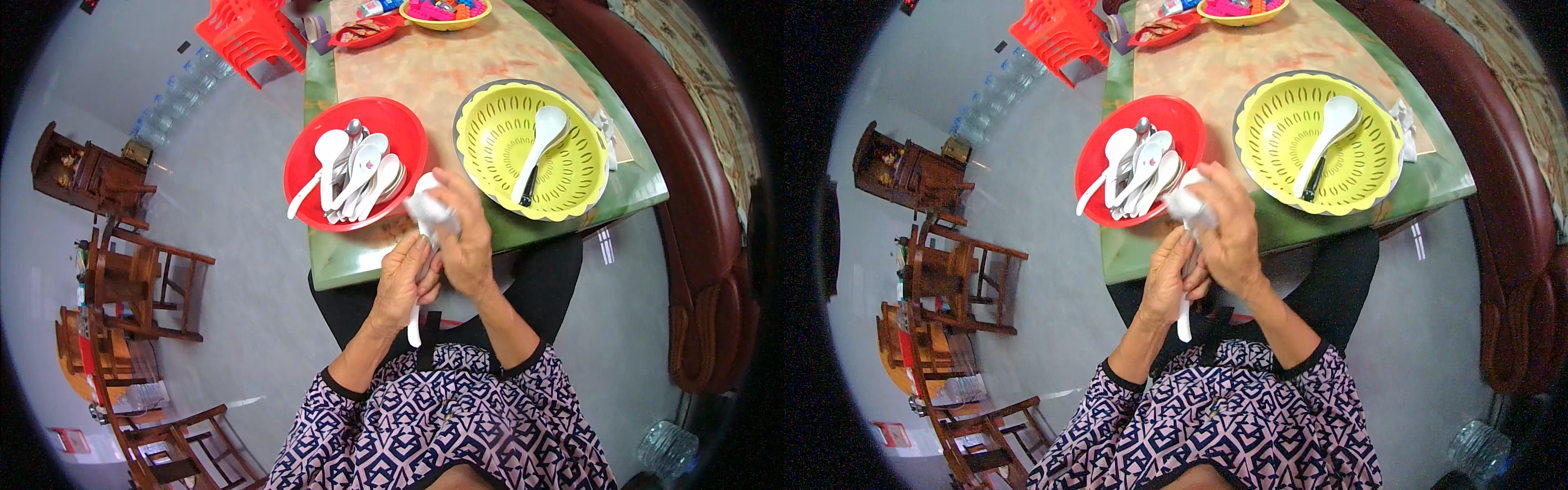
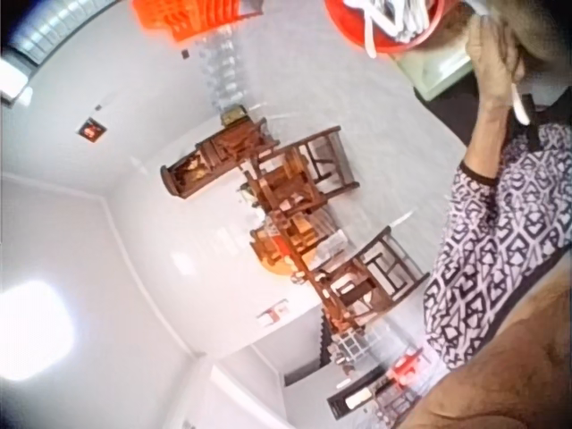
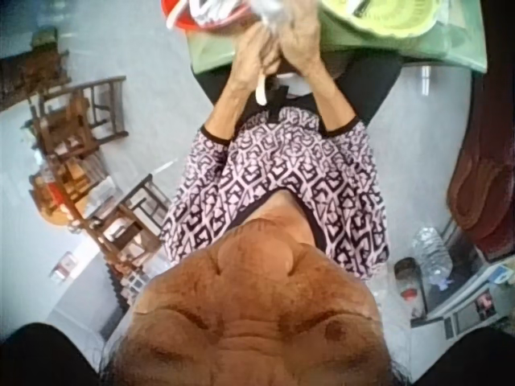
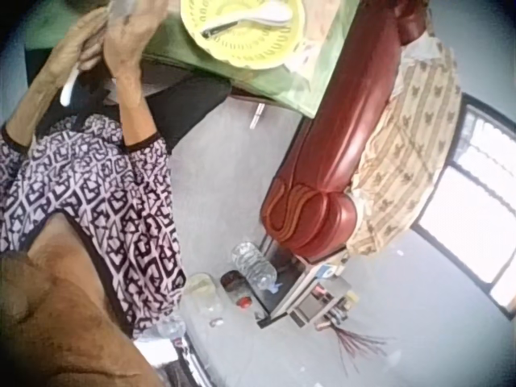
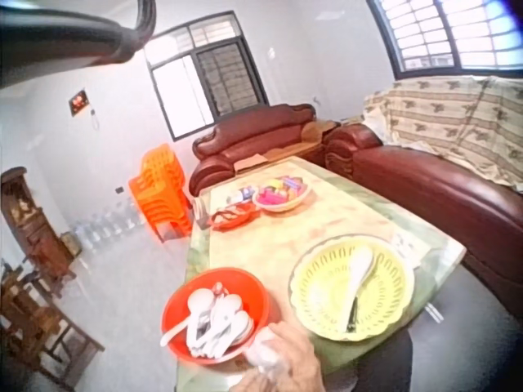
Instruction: The person sits on the floor and wipes white plastic spoons and a metal spoon with a white cloth, placing them into a red bowl. They then wipe the table surface and a nearby cabinet, and finally wipe a blue and orange box.
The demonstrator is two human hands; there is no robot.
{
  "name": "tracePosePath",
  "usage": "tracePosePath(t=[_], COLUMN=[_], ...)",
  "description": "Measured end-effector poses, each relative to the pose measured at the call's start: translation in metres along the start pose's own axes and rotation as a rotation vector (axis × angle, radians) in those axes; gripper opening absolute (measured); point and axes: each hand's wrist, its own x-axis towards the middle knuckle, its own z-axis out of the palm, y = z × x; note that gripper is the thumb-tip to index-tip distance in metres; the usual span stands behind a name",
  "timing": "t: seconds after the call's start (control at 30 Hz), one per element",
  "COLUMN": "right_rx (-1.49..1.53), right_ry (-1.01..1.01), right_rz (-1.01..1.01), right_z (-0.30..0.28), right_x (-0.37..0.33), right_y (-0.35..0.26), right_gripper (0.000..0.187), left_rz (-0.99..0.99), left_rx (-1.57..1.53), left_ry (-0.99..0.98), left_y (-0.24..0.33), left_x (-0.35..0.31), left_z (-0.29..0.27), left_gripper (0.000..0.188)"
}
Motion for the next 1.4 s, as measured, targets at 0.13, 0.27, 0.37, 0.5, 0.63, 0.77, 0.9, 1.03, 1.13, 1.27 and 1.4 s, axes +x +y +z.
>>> tracePosePath(t=[0.13, 0.27, 0.37, 0.5, 0.63, 0.77, 0.9, 1.03, 1.13, 1.27, 1.4], right_rx=[-0.253, -0.345, -0.24, 0.163, 0.687, 0.619, 0.255, -0.005, -0.114, 0.002, -0.114], right_ry=[-0.166, -0.145, -0.096, -0.144, 0.067, 0.055, -0.114, -0.177, -0.215, -0.181, 0.066], right_rz=[-0.195, -0.261, -0.222, 0.526, 0.712, 0.563, 0.296, 0.109, 0.044, 0.027, -0.002], right_z=[-0.001, -0.01, -0.007, -0.015, -0.008, 0.005, 0.009, 0.008, -0.001, -0.009, -0.008], right_x=[-0.017, 0.003, 0.016, 0.033, 0.029, 0.007, -0.019, -0.033, -0.04, -0.047, -0.022], right_y=[-0.023, -0.032, -0.009, -0.014, 0.006, -0.002, -0.005, -0.01, -0.021, -0.032, -0.026], right_gripper=[0.031, 0.029, 0.026, 0.014, 0.028, 0.044, 0.049, 0.046, 0.047, 0.046, 0.048], left_rz=[0.122, -0.056, -0.112, -0.143, -0.133, -0.008, 0.128, 0.208, 0.242, 0.189, 0.131], left_rx=[0.163, 0.014, 0.005, 0.034, 0.017, -0.089, -0.086, -0.035, -0.098, -0.207, -0.216], left_ry=[-0.01, -0.102, -0.13, -0.193, -0.176, -0.067, 0.107, 0.234, 0.161, 0.026, 0.066], left_y=[-0.01, -0.009, -0.005, -0.008, -0.006, -0.009, -0.005, 0.004, 0.005, -0.005, -0.019], left_x=[-0.001, -0.008, -0.011, -0.017, -0.018, -0.008, 0.006, 0.008, 0.011, 0.013, 0.008], left_z=[-0.018, -0.019, -0.012, -0.02, -0.013, -0.013, -0.005, 0.006, -0.002, -0.018, -0.007], left_gripper=[0.025, 0.022, 0.021, 0.023, 0.025, 0.023, 0.025, 0.03, 0.029, 0.022, 0.028])
